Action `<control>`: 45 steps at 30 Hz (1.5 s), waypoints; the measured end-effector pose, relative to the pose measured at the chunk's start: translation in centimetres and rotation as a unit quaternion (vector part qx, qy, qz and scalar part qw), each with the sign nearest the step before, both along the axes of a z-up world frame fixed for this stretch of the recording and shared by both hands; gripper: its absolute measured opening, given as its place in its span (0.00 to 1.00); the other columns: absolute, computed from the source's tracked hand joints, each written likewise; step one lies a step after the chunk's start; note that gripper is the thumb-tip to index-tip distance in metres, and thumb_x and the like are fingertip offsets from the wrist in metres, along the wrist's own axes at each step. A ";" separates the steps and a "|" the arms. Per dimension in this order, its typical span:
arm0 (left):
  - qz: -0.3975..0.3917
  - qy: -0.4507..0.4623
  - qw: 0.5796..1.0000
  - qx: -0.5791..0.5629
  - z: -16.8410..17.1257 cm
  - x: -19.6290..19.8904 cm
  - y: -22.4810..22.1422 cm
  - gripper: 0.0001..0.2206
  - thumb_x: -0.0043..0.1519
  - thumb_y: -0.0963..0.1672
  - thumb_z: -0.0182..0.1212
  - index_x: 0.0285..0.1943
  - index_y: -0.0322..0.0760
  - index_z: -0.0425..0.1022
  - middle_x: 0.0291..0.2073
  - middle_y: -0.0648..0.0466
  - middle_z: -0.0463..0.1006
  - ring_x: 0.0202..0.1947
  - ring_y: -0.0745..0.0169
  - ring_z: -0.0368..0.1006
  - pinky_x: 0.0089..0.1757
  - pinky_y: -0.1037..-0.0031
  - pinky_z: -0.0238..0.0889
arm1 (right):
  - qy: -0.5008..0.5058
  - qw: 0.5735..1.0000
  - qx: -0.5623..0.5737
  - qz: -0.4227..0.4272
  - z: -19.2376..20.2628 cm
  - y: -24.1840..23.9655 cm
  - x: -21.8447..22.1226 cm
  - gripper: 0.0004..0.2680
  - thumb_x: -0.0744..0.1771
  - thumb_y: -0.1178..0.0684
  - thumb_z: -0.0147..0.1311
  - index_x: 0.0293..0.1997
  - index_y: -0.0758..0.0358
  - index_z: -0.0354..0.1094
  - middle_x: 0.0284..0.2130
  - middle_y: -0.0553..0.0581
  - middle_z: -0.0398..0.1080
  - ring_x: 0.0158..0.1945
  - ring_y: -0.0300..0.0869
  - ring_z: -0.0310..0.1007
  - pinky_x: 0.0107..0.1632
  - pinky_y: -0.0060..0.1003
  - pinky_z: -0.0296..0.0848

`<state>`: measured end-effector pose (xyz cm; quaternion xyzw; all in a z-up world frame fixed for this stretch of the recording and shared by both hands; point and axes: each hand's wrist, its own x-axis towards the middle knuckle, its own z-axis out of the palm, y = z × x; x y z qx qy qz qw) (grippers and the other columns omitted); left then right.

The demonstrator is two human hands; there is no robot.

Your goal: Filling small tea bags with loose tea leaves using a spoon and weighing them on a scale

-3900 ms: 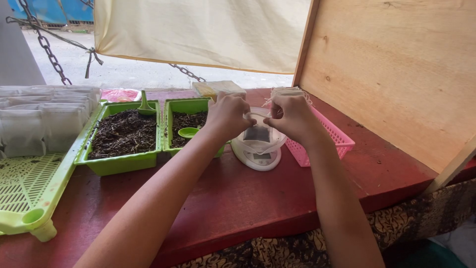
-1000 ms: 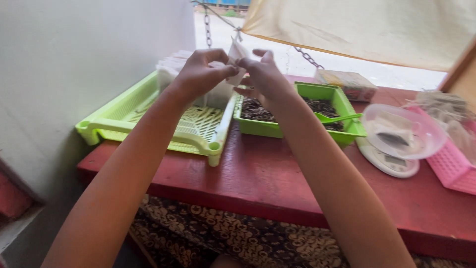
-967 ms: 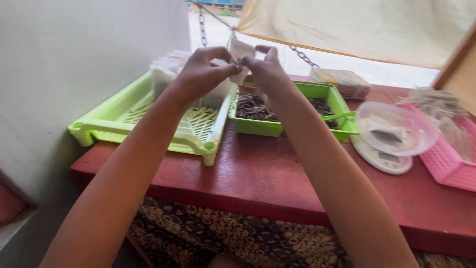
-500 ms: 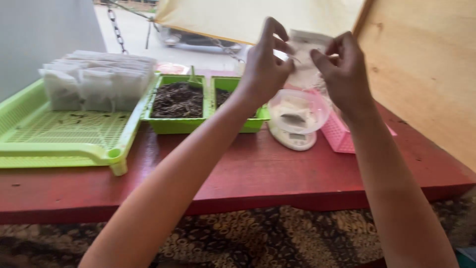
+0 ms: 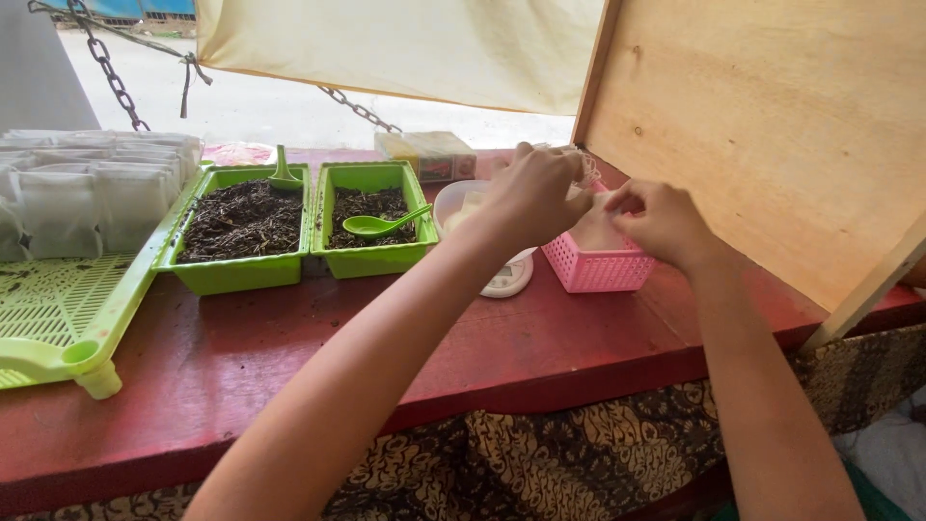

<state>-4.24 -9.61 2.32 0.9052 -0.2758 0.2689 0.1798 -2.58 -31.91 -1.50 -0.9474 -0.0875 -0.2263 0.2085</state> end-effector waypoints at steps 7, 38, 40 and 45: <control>0.003 -0.045 0.997 0.068 -1.4 2.3 5.8 0.09 0.59 0.49 0.59 0.42 0.50 0.83 0.39 0.54 0.82 0.49 0.43 0.74 0.50 0.41 0.64 | 0.022 0.993 -0.102 -0.060 1.4 2.0 -0.3 0.08 0.64 0.45 0.55 0.43 0.41 0.80 0.56 0.50 0.69 0.64 0.60 0.64 0.54 0.65 0.70; 0.078 -0.053 0.995 0.032 -4.4 2.3 11.7 0.09 0.60 0.50 0.57 0.34 0.50 0.80 0.30 0.59 0.78 0.52 0.52 0.68 0.51 0.49 0.54 | -0.115 0.992 -0.057 0.016 2.8 12.7 -2.1 0.08 0.67 0.46 0.53 0.41 0.53 0.78 0.37 0.57 0.78 0.58 0.55 0.70 0.58 0.55 0.70; 0.075 -0.042 0.996 0.034 -4.4 1.9 11.7 0.10 0.61 0.51 0.55 0.34 0.51 0.80 0.30 0.60 0.79 0.54 0.54 0.69 0.51 0.50 0.53 | -0.116 0.992 -0.049 0.031 2.9 13.1 -2.4 0.08 0.68 0.46 0.53 0.40 0.54 0.78 0.37 0.58 0.78 0.58 0.55 0.69 0.59 0.55 0.70; 0.069 0.016 0.997 0.035 -3.5 0.8 11.7 0.16 0.66 0.53 0.46 0.41 0.51 0.81 0.36 0.55 0.83 0.66 0.52 0.65 0.58 0.47 0.47 | -0.036 0.998 -0.024 0.033 3.1 14.3 -3.3 0.14 0.69 0.40 0.45 0.37 0.51 0.80 0.43 0.63 0.75 0.60 0.60 0.67 0.63 0.58 0.66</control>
